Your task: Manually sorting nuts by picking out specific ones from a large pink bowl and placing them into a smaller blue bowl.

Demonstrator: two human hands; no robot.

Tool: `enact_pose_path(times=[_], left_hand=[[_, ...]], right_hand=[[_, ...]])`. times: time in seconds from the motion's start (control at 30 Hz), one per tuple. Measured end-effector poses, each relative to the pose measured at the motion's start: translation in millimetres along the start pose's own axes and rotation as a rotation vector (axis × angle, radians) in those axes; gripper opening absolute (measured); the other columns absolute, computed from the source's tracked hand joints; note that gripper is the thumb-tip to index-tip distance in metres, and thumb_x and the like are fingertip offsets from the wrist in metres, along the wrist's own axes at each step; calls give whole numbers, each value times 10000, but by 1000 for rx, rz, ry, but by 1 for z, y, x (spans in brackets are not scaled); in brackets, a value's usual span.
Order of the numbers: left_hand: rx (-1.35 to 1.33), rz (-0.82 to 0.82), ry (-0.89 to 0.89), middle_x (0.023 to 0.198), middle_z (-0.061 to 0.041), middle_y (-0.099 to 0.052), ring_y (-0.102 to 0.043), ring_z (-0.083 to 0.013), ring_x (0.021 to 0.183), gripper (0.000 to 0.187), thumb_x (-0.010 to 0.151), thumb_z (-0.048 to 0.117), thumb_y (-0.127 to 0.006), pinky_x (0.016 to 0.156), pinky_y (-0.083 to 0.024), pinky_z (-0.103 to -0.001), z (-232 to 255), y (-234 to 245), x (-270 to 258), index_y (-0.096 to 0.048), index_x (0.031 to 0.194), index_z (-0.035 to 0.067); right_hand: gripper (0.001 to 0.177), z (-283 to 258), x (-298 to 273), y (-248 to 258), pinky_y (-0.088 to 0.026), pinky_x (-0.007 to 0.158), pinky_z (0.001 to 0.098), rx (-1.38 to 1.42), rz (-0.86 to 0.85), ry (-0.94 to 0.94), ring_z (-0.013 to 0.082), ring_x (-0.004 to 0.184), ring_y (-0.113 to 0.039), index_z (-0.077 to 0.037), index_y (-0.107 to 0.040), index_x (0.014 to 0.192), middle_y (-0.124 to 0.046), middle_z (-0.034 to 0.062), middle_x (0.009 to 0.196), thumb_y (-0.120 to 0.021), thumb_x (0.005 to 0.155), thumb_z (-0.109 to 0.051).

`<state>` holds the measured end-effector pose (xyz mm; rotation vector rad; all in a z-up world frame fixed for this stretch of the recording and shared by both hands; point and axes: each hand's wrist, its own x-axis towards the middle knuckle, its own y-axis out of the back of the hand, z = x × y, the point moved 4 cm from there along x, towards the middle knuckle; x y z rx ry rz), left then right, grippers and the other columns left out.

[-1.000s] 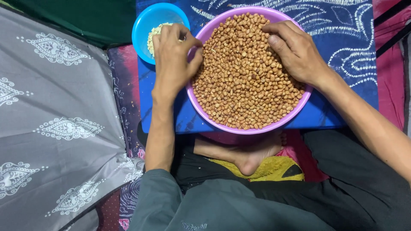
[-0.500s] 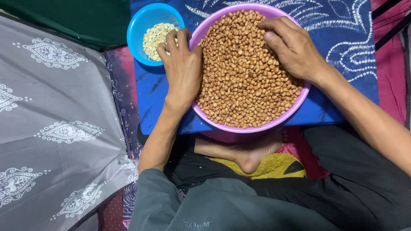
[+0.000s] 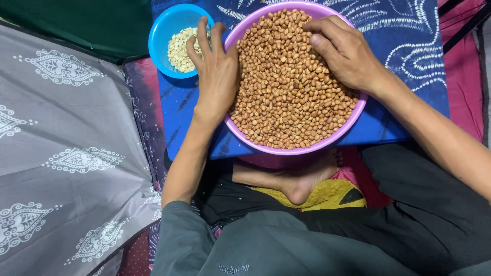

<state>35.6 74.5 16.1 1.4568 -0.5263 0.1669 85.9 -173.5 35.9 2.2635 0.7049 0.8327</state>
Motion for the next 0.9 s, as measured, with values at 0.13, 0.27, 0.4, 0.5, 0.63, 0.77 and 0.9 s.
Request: enact_pose_path(times=[0.13,0.27,0.4,0.5,0.63,0.77,0.9], left_hand=[[-38,-14,-41,1369,-301,-425,-203,-506,1419,77,885,-30,-662,1085,-107,-794,-1,1,-1,-667,927,-95],[-35,-34,-51,1371,-308,-431,-245,-510,1407,129,873,-16,-679,1098,-86,-800,0,3,-1,-646,972,-91],[-167,-54,-59,1363,-252,-418,-249,-477,1392,232,931,101,-764,1115,-101,-770,-4,10,0,-659,995,-95],[-281,-54,-49,1359,-245,-444,-276,-461,1388,215,1002,130,-705,1135,-91,-732,-3,20,2,-629,886,-34],[-386,-8,6,1349,-213,-486,-321,-405,1384,242,1026,153,-666,1175,-91,-710,-12,19,5,-654,838,2],[-398,190,107,1337,-117,-487,-363,-364,1368,185,999,132,-729,1176,-191,-588,-32,37,5,-653,862,33],[-464,316,107,1181,-133,-545,-536,-307,1089,133,1003,98,-684,976,-423,-418,-39,60,4,-686,945,-22]], right_hand=[[366,2,0,-1,-469,880,458,1,-6,-15,340,989,-589,136,-576,1344,-599,237,1201,-438,1164,-151],[344,2,0,0,-462,876,451,8,0,-14,337,981,-586,130,-577,1343,-597,226,1206,-460,1157,-135],[365,0,0,0,-465,895,458,21,-2,-14,346,1008,-594,129,-570,1345,-599,236,1244,-445,1163,-162],[389,2,0,-1,-468,877,458,5,-6,-14,338,986,-591,128,-574,1353,-598,233,1223,-429,1169,-182],[339,2,0,0,-460,883,447,10,6,-4,341,984,-586,132,-578,1341,-600,229,1204,-463,1156,-128],[371,2,0,0,-469,874,455,7,1,-10,344,987,-593,127,-577,1343,-601,238,1229,-442,1165,-170],[372,4,0,-2,-467,844,451,-10,-10,-20,320,944,-575,127,-582,1355,-592,227,1179,-436,1166,-158]])
